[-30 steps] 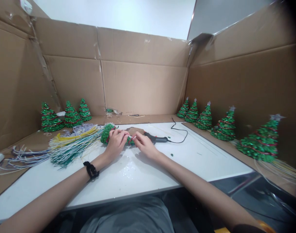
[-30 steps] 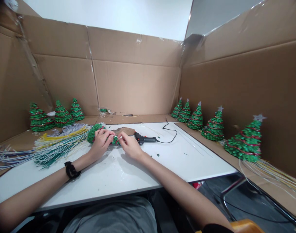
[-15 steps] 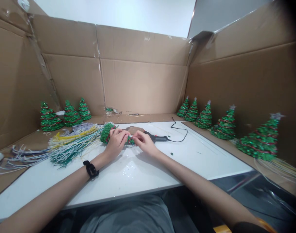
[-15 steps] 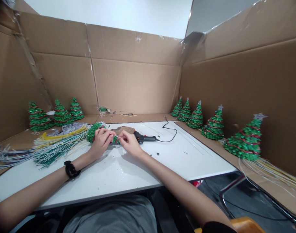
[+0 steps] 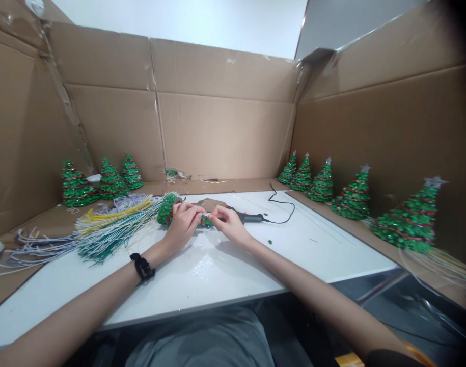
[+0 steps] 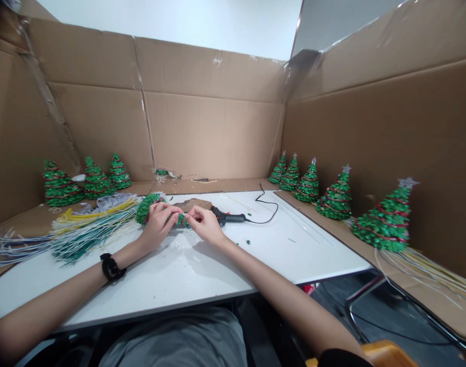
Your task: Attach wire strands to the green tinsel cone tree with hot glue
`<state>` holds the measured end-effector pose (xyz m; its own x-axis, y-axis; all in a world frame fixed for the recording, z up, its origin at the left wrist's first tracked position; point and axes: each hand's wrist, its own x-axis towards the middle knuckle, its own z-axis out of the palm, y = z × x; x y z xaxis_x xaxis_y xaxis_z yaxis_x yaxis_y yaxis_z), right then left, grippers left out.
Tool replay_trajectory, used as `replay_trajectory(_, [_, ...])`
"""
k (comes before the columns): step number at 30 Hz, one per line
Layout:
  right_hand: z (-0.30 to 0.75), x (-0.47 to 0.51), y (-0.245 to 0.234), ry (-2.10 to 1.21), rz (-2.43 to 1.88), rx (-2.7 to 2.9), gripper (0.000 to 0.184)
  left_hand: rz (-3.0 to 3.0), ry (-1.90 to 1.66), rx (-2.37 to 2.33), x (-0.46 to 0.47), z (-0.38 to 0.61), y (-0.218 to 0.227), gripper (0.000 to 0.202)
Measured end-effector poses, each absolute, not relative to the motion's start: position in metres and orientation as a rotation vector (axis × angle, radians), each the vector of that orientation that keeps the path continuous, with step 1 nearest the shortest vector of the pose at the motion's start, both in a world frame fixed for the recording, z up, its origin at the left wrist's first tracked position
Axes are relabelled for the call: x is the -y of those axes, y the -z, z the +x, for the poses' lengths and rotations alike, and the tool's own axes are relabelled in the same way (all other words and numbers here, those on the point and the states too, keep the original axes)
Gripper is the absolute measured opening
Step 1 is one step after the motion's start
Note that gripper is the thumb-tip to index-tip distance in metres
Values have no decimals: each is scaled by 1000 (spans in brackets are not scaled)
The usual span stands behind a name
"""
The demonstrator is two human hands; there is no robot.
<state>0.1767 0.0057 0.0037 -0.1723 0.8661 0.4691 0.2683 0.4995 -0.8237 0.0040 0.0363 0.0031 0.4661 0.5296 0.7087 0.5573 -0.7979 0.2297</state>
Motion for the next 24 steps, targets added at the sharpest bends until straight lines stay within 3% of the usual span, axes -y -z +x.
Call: replay_trajectory(24, [178,-7,-1,-820,-916,1700,34,-2646,1275,945,-35,4,-5,25])
